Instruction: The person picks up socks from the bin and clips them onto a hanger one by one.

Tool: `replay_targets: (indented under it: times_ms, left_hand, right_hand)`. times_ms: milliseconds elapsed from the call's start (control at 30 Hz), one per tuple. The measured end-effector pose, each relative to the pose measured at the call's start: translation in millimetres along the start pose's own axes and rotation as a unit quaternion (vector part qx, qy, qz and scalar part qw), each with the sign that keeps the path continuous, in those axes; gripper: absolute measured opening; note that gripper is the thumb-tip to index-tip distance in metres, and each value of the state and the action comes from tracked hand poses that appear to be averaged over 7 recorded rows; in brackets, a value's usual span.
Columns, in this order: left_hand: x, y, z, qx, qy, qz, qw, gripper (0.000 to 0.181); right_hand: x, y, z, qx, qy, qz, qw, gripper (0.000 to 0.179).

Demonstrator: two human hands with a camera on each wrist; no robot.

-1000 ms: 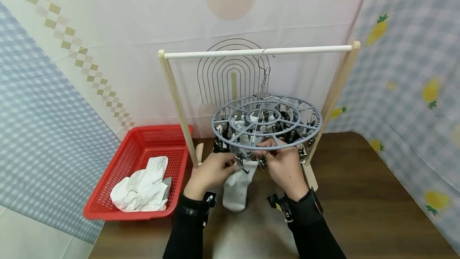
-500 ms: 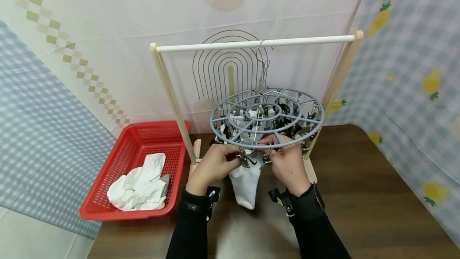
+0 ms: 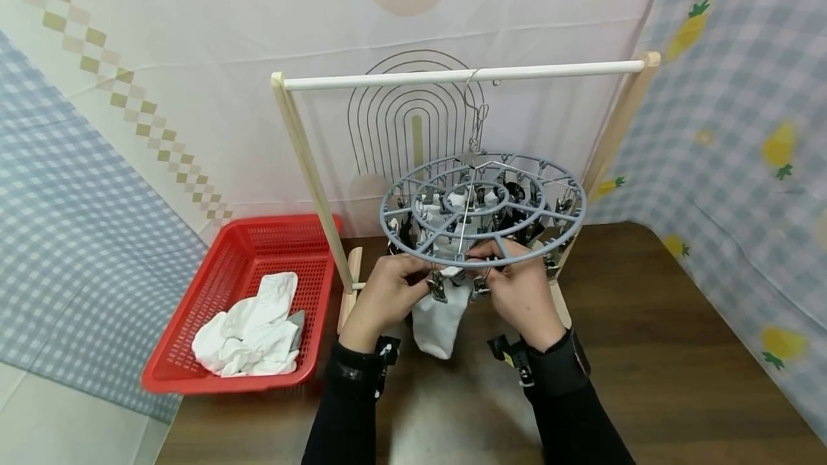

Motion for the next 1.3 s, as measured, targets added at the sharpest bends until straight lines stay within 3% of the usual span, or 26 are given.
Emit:
replay_targets:
  times_ms: [167, 233, 333, 400, 500, 567, 633, 700, 767, 833, 900, 1000, 1167, 1300]
  left_hand:
    - [-0.5, -2.2, -2.9, 0.024, 0.021, -0.004, 0.9995, 0.023]
    - [-3.0, -2.8, -5.8, 0.05, 0.02, -0.021, 0.9983, 0.024]
    - [-7.1, -1.3, -10.5, 0.091, 0.005, -0.056, 0.9942, 0.028]
    - [-8.5, -0.2, -11.7, 0.11, -0.01, -0.075, 0.991, 0.03]
    - [-6.2, 1.1, -9.3, 0.117, -0.03, -0.089, 0.9887, 0.03]
    - [-0.6, 2.3, -5.3, 0.102, -0.053, -0.084, 0.9898, 0.029]
    - [9.6, 5.6, 0.3, 0.077, -0.075, -0.062, 0.9922, 0.026]
    - [24.8, 11.1, 7.6, 0.05, -0.106, -0.011, 0.9931, 0.022]
    - [42.0, 18.0, 16.7, 0.014, -0.125, 0.06, 0.9903, 0.021]
    - [57.3, 24.1, 25.9, -0.022, -0.125, 0.129, 0.9835, 0.025]
    - [67.0, 27.1, 33.8, -0.062, -0.131, 0.177, 0.9734, 0.031]
    - [67.8, 25.2, 38.3, -0.098, -0.138, 0.188, 0.9675, 0.04]
    - [55.2, 18.4, 35.5, -0.117, -0.162, 0.159, 0.9669, 0.042]
    - [50.8, 16.4, 37.1, -0.132, -0.16, 0.157, 0.9656, 0.041]
  right_hand:
    - [2.6, -4.9, -1.8, -0.005, 0.038, -0.05, 0.998, 0.023]
    - [8.2, -2.7, -6.9, 0.006, 0.081, -0.075, 0.9938, 0.03]
    - [24.9, 9.8, -21.5, 0.034, 0.173, -0.098, 0.9795, 0.031]
    - [41.4, 21.8, -35.5, 0.069, 0.212, -0.068, 0.9725, 0.029]
    - [68.4, 37.8, -56.1, 0.133, 0.225, 0.053, 0.9639, 0.023]
    - [80.8, 43.6, -65.7, 0.183, 0.225, 0.125, 0.9489, 0.025]
    - [86.1, 43.7, -69.3, 0.211, 0.234, 0.154, 0.9366, 0.026]
    - [85.0, 39.3, -68.0, 0.219, 0.243, 0.138, 0.9349, 0.025]
    - [82.5, 34.7, -65.1, 0.217, 0.253, 0.114, 0.936, 0.028]
    - [81.0, 30.9, -62.6, 0.207, 0.255, 0.107, 0.9385, 0.029]
    - [79.5, 29.0, -61.0, 0.201, 0.252, 0.111, 0.9401, 0.029]
    - [77.6, 28.1, -60.3, 0.194, 0.254, 0.113, 0.9408, 0.028]
    - [76.0, 27.4, -56.1, 0.175, 0.27, 0.106, 0.9409, 0.026]
    - [75.7, 26.2, -51.9, 0.147, 0.282, 0.094, 0.9434, 0.026]
Point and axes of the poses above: each hand's wrist, its own y-axis away from the middle knuckle, its own x-axis out of the back of the hand, z = x × y, the point moved 6 cm from there along -y, towards the middle knuckle, and after that the axes turned 8 degrees about x, right-handed, at the moved point
